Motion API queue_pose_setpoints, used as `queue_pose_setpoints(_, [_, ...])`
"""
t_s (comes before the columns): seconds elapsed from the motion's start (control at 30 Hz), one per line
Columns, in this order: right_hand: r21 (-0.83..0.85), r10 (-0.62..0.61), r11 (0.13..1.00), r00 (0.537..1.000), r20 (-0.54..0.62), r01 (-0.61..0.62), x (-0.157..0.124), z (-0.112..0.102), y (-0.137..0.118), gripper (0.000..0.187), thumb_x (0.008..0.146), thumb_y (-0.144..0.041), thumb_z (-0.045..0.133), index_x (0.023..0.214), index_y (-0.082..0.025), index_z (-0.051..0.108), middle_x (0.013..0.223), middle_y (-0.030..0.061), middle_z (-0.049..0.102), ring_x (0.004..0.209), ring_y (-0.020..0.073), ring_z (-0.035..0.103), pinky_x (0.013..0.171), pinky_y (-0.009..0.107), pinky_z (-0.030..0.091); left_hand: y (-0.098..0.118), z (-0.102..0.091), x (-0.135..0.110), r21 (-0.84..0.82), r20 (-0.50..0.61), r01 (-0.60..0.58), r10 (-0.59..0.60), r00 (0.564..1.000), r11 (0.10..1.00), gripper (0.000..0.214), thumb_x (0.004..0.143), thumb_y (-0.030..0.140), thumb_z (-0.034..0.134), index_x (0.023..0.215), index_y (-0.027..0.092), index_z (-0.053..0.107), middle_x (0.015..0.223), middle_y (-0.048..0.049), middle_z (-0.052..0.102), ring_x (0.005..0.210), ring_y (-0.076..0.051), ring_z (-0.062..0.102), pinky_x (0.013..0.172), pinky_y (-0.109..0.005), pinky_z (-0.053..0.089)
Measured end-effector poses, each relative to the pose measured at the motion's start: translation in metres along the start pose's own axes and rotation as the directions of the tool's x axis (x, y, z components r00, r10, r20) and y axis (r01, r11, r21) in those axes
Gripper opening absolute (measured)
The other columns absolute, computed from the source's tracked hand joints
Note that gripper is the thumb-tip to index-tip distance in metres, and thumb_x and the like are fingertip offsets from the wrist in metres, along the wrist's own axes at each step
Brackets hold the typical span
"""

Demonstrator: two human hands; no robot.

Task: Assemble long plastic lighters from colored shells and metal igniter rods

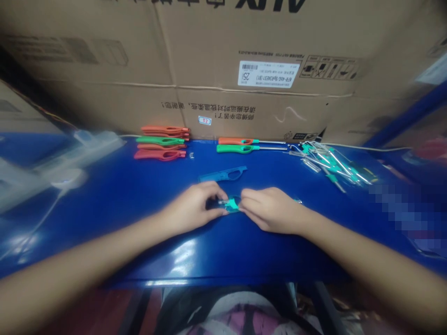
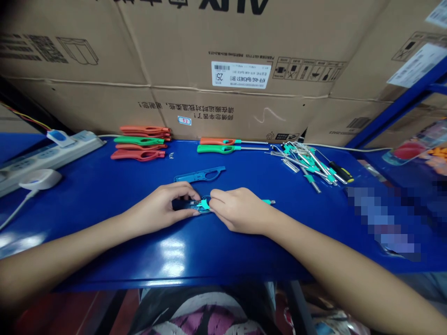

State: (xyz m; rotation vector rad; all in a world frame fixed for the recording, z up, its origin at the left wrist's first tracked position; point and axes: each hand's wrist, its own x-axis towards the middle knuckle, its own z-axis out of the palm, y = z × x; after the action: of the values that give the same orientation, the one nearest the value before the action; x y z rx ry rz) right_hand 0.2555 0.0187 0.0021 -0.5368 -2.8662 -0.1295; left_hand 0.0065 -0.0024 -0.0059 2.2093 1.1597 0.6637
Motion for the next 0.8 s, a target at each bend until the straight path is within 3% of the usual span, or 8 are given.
queue_pose_setpoints(0.57, [-0.092, -0.086, 0.992, 0.996, 0.022, 0.088, 0.0000, 0.0028, -0.0002, 0.024, 0.099, -0.013, 0.039, 0.097, -0.013, 0.063, 0.084, 0.0052, 0.057, 0.059, 0.0140, 0.037, 0.056, 0.032, 0.021, 0.0022, 0.0005, 0.0011, -0.014, 0.003, 0.028, -0.028, 1.000, 1.000, 0.018, 0.083, 0.023, 0.078, 0.098, 0.016, 0.071, 0.098, -0.0047, 0.070, 0.087, -0.019, 0.066, 0.081, -0.032, 0.053])
queue_pose_setpoints(0.8, [-0.059, -0.050, 0.997, 0.999, 0.022, 0.051, 0.0009, 0.0013, -0.0006, 0.027, 0.100, -0.015, 0.039, 0.091, -0.013, 0.065, 0.084, 0.0055, 0.059, 0.058, 0.0135, 0.037, 0.055, 0.031, 0.021, 0.0024, 0.0004, 0.0002, 0.003, 0.006, 0.016, -0.016, 1.000, 1.000, 0.017, 0.084, 0.023, 0.076, 0.099, 0.016, 0.071, 0.098, -0.0048, 0.070, 0.089, -0.019, 0.066, 0.081, -0.033, 0.053])
